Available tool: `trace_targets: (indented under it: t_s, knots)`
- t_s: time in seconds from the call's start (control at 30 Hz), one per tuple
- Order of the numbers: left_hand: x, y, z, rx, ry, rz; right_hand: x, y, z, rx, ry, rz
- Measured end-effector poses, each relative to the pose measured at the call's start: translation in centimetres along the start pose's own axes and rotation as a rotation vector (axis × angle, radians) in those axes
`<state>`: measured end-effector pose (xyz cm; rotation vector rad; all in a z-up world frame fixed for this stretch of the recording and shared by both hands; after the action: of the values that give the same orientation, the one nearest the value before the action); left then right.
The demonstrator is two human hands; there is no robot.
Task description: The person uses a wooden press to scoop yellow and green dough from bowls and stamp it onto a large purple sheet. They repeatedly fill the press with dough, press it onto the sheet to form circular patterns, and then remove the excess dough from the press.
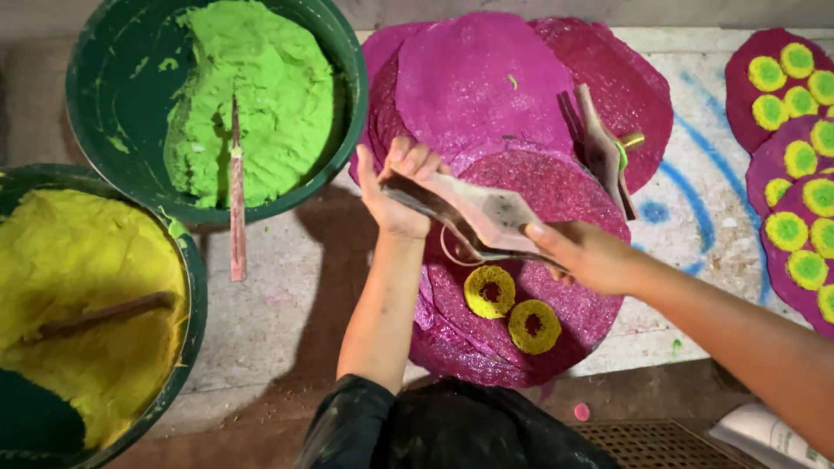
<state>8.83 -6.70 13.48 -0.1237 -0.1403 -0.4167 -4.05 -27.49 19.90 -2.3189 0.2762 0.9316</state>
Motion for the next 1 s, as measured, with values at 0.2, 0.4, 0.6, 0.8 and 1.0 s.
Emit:
trace_targets:
  t_s: [0.2,0.4,0.6,0.8,1.0]
  knots:
    - [-0.7,0.9,-2.7,0.017,0.091,0.028,-0.3,-2.3,0.5,0.014,-0.004,0.044]
    - [0.3,-2.1,-4.8,-0.024,0.2,0.063,-0.6,-1.1,-1.8,-0.139,0.131,0.044]
    - [2.9,-0.6,-3.5,0.104,0.145,0.07,0.5,-1.5,-1.3,-0.272,0.184,0.154]
    - [2.1,2.0,-1.3,0.204,0.062,0.079,1.8,-2.3,1.1,-0.091,0.262,-0.175]
    - [-0.3,-0.5,-4.0,0.109,0.337,0.071,1.4,0.8,1.5,-0.132,0.115,-0.02]
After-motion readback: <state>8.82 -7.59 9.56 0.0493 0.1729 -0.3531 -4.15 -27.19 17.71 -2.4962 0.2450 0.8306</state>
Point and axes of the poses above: each hand's wrist, its own x-axis towards the middle knuckle, its own z-axis out of the palm, y = z × x, the point moved 5 cm from there along x, towards the middle knuckle, and after that the axes turned 2 degrees about y, right-handed, at the moved point
